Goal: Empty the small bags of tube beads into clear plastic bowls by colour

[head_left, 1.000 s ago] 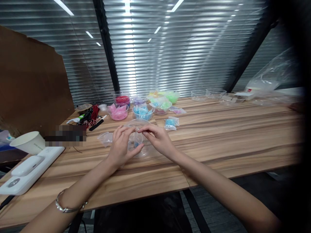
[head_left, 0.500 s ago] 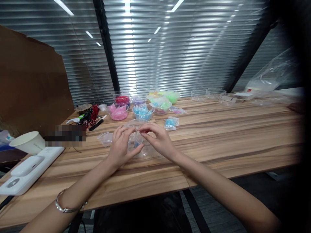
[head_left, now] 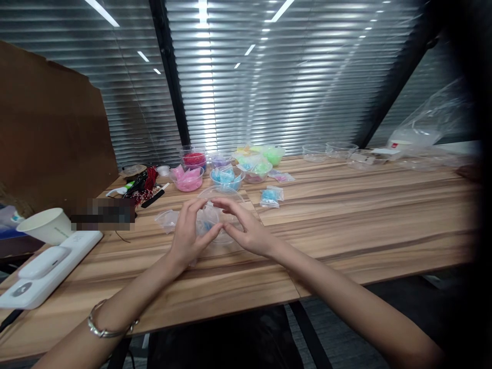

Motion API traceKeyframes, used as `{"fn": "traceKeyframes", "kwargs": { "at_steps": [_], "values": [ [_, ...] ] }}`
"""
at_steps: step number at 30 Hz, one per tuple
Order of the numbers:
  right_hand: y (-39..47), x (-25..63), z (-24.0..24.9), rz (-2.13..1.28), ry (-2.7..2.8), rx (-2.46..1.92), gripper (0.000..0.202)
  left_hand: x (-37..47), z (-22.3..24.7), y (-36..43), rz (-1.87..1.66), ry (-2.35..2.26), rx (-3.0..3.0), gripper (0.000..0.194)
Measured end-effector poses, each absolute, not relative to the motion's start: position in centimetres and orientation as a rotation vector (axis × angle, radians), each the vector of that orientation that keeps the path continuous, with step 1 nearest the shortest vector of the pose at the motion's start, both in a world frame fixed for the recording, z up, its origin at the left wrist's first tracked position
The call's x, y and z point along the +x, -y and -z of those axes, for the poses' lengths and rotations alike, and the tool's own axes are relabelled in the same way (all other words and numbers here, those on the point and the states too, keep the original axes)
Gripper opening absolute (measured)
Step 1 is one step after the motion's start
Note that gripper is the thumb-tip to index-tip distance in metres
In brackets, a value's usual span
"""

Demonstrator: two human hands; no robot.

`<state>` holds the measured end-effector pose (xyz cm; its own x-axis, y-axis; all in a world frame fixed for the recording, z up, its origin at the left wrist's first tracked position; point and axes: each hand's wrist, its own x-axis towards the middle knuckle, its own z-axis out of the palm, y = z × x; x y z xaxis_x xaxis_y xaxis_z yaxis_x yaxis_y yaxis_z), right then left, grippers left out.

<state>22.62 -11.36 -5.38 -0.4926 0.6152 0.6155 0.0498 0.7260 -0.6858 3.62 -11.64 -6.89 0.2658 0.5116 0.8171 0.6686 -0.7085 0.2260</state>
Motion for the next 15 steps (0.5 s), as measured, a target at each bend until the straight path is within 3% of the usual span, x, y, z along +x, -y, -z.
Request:
{"fn": "traceKeyframes", "kwargs": {
  "at_steps": [9, 15],
  "values": [
    [11.79, 22.32, 5.52, -0.797, 2.061, -0.483, 0.058, 3.17, 7.14, 11.39, 1.57, 1.299, -2.366, 0.06],
    [11.48, 22.22, 6.13, -0.774, 1.956, -0.568, 0.044, 3.36, 6.81, 11.73, 1.58, 1.276, -2.377, 0.047]
  ]
}}
